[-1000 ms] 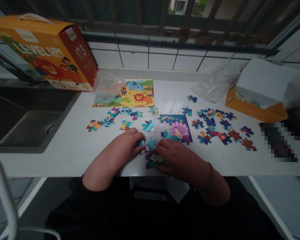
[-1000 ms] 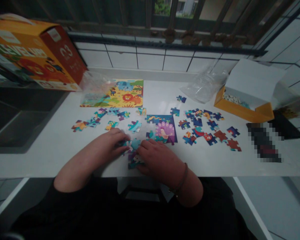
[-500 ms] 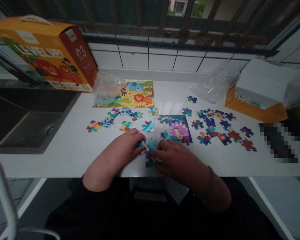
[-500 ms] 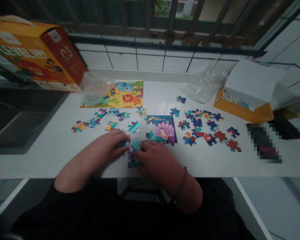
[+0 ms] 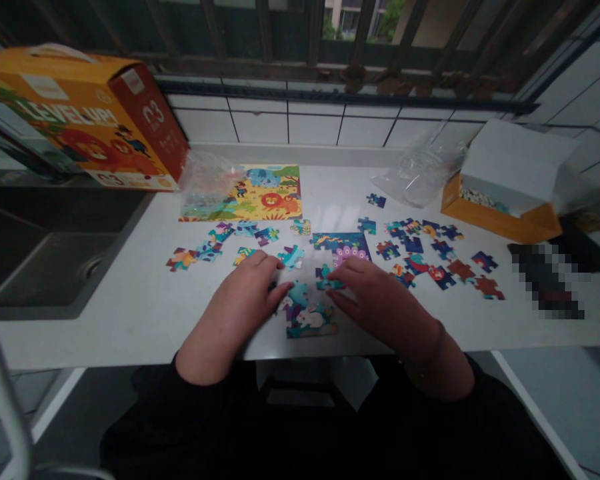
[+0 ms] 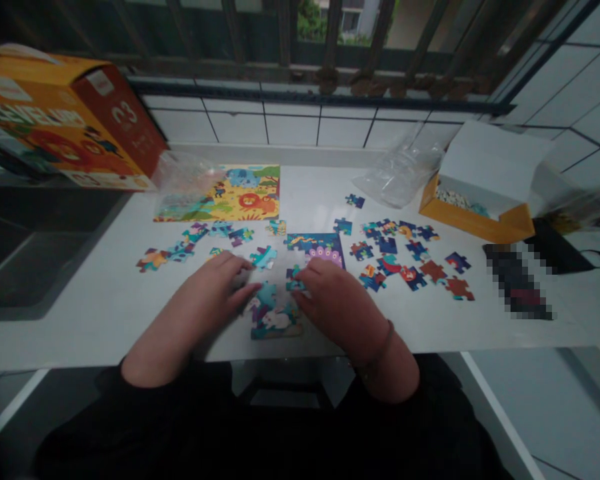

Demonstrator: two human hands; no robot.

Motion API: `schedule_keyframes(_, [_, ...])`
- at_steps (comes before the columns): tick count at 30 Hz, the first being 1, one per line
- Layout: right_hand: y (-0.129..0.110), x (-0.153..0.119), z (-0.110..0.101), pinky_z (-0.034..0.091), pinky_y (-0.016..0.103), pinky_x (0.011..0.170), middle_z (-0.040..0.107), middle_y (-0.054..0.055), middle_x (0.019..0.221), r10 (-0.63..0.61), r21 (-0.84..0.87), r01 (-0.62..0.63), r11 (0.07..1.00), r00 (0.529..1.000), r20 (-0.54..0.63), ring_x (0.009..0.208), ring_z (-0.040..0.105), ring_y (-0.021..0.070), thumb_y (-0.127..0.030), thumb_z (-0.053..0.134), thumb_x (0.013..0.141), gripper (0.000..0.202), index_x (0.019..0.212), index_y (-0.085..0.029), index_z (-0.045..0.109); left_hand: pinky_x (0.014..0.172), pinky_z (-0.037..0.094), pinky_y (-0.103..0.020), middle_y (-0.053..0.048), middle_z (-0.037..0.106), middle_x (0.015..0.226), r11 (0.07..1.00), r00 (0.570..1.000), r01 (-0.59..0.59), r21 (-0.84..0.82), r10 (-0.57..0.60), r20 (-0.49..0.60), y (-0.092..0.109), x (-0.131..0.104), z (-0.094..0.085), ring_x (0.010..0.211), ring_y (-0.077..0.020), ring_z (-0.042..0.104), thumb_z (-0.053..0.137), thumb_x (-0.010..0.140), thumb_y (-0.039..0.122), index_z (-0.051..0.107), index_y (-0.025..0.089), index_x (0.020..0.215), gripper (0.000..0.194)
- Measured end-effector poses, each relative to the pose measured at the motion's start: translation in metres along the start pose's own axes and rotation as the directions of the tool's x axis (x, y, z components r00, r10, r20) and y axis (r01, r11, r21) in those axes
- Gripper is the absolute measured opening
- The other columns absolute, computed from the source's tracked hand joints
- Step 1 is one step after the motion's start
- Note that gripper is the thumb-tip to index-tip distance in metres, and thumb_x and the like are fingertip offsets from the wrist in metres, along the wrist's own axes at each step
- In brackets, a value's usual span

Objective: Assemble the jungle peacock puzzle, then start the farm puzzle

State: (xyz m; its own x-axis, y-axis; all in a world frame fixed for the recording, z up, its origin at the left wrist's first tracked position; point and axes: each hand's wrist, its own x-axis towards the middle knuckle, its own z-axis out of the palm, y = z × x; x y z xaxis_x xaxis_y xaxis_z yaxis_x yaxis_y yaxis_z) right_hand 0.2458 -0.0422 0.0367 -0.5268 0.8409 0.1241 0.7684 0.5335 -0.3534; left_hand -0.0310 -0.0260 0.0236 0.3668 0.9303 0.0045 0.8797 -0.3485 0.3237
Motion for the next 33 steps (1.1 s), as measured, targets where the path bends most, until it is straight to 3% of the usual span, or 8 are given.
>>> schedule_keyframes(3, [0.018, 0.002, -0.002, 0.054, 0.042, 0.094, 0.074, 0.012, 0.11, 0.079, 0.012, -0.078, 0.997, 0.988, -0.13, 0.105, 0.069, 0.0279, -0.022, 0.065, 0.11, 0.01, 0.108, -0.019, 0.075, 0.113, 0.054, -0.054, -0.022, 0.068, 0.137, 0.992, 0.987, 0.109, 0.067, -0.1, -0.124, 0.012, 0.008, 0.006, 0.13, -0.0397, 0.064, 0.072, 0.108, 0.046, 0.069, 0.015, 0.127, 0.036])
schedule_keyframes(8, [0.02, 0.009, 0.007, 0.051, 0.04, 0.093, 0.072, 0.011, 0.105, 0.064, 0.037, -0.059, 0.998, 0.984, -0.163, 0.104, 0.068, 0.0275, -0.021, 0.064, 0.109, 0.011, 0.102, -0.019, 0.072, 0.11, 0.057, -0.057, -0.021, 0.07, 0.128, 0.971, 0.948, 0.225, 0.08, -0.199, -0.249, 0.027, 0.022, 0.023, 0.123, -0.0412, 0.065, 0.081, 0.098, 0.065, 0.068, 0.016, 0.121, 0.055])
schedule_keyframes(15, [0.02, 0.011, 0.016, 0.054, 0.042, 0.095, 0.073, 0.011, 0.106, 0.014, 0.032, -0.008, 0.999, 0.982, -0.187, 0.103, 0.068, 0.0275, -0.021, 0.063, 0.109, 0.012, 0.102, -0.02, 0.073, 0.109, 0.057, -0.058, -0.022, 0.069, 0.125, 0.954, 0.937, 0.285, 0.091, -0.258, -0.236, 0.025, 0.032, 0.025, 0.12, -0.0407, 0.066, 0.078, 0.101, 0.049, 0.069, 0.012, 0.12, 0.043])
schedule_keyframes(17, [0.023, 0.011, 0.017, 0.056, 0.045, 0.096, 0.075, 0.013, 0.108, 0.004, 0.04, 0.004, 0.999, 0.978, -0.21, 0.105, 0.07, 0.0294, -0.022, 0.064, 0.109, 0.011, 0.106, -0.019, 0.074, 0.111, 0.056, -0.056, -0.02, 0.069, 0.126, 0.974, 0.955, 0.22, 0.055, -0.203, -0.218, 0.022, 0.031, 0.022, 0.123, -0.0397, 0.065, 0.082, 0.098, 0.042, 0.069, 0.013, 0.119, 0.038])
schedule_keyframes(20, [0.025, 0.009, 0.016, 0.057, 0.052, 0.109, 0.076, 0.018, 0.131, -0.057, 0.101, 0.084, 0.991, 0.968, -0.244, 0.126, 0.07, 0.0343, -0.024, 0.072, 0.106, 0.022, 0.127, -0.017, 0.074, 0.111, 0.055, -0.05, -0.013, 0.069, 0.126, 0.995, 0.99, -0.028, -0.092, 0.015, -0.144, 0.018, 0.026, 0.017, 0.124, -0.034, 0.066, 0.087, 0.093, 0.032, 0.069, 0.019, 0.121, 0.036])
schedule_keyframes(24, [0.024, 0.008, 0.015, 0.054, 0.053, 0.121, 0.072, 0.014, 0.154, -0.192, 0.225, 0.229, 0.947, 0.966, -0.173, 0.143, 0.067, 0.0321, -0.024, 0.081, 0.102, 0.047, 0.147, -0.024, 0.068, 0.104, 0.056, -0.043, -0.006, 0.069, 0.124, 0.925, 0.964, -0.265, -0.274, 0.254, -0.075, 0.017, 0.02, 0.011, 0.118, -0.0278, 0.066, 0.089, 0.09, 0.026, 0.068, 0.025, 0.123, 0.039])
schedule_keyframes(29, [0.023, 0.011, 0.015, 0.059, 0.048, 0.109, 0.082, 0.01, 0.126, -0.193, 0.25, 0.187, 0.95, 0.981, 0.0, 0.12, 0.076, 0.0295, -0.026, 0.086, 0.099, 0.028, 0.125, -0.024, 0.076, 0.102, 0.056, -0.04, -0.005, 0.068, 0.124, 0.895, 0.953, -0.29, -0.34, 0.303, -0.017, 0.02, 0.018, 0.011, 0.119, -0.0268, 0.067, 0.089, 0.087, 0.019, 0.068, 0.025, 0.121, 0.041])
schedule_keyframes(33, [0.026, 0.009, 0.012, 0.059, 0.044, 0.103, 0.082, 0.01, 0.121, -0.172, 0.212, 0.163, 0.964, 0.985, 0.022, 0.117, 0.075, 0.0292, -0.022, 0.092, 0.094, 0.03, 0.12, -0.022, 0.076, 0.108, 0.056, -0.044, -0.008, 0.07, 0.132, 0.917, 0.96, -0.255, -0.307, 0.279, 0.036, 0.017, 0.015, 0.009, 0.126, -0.0299, 0.068, 0.092, 0.09, 0.028, 0.066, 0.024, 0.13, 0.048])
